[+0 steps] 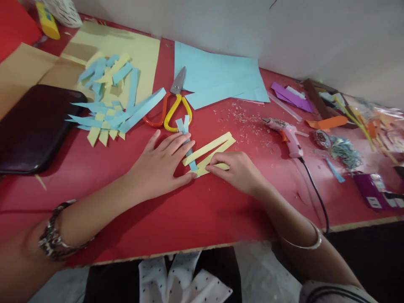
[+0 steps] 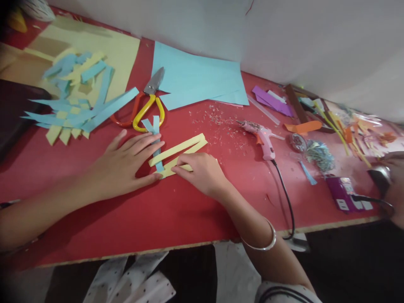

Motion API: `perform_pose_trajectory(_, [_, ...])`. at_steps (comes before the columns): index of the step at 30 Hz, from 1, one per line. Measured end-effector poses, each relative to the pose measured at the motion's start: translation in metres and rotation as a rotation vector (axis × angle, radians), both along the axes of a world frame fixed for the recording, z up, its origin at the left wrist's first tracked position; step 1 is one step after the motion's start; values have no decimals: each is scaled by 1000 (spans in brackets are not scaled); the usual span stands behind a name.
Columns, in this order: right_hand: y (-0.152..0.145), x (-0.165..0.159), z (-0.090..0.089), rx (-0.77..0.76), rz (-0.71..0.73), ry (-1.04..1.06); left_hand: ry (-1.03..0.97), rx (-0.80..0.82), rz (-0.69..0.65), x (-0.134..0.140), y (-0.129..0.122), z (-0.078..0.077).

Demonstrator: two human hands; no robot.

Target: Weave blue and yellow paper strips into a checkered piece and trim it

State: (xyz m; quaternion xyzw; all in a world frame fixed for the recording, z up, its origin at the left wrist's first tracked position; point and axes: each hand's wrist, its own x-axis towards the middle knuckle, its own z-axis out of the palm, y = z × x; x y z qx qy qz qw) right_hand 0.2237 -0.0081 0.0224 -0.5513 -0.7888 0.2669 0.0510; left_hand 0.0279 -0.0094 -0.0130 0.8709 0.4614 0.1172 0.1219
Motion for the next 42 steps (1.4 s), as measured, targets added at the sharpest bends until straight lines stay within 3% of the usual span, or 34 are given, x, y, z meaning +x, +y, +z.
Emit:
perform_pose_trajectory(16, [10, 24, -2, 135, 87, -19, -26, -18, 19, 2, -2, 1])
perform_pose_trajectory(28, [-10, -11, -2, 109, 129, 6, 2, 86, 2, 3, -3, -2])
perform_pose_trajectory(33, [-7, -10, -9, 102, 65, 68, -5, 87, 1, 3, -3, -4])
perform_pose_trajectory(42, [-3, -10, -10, 119, 79, 135, 19, 81, -4, 3, -2, -3])
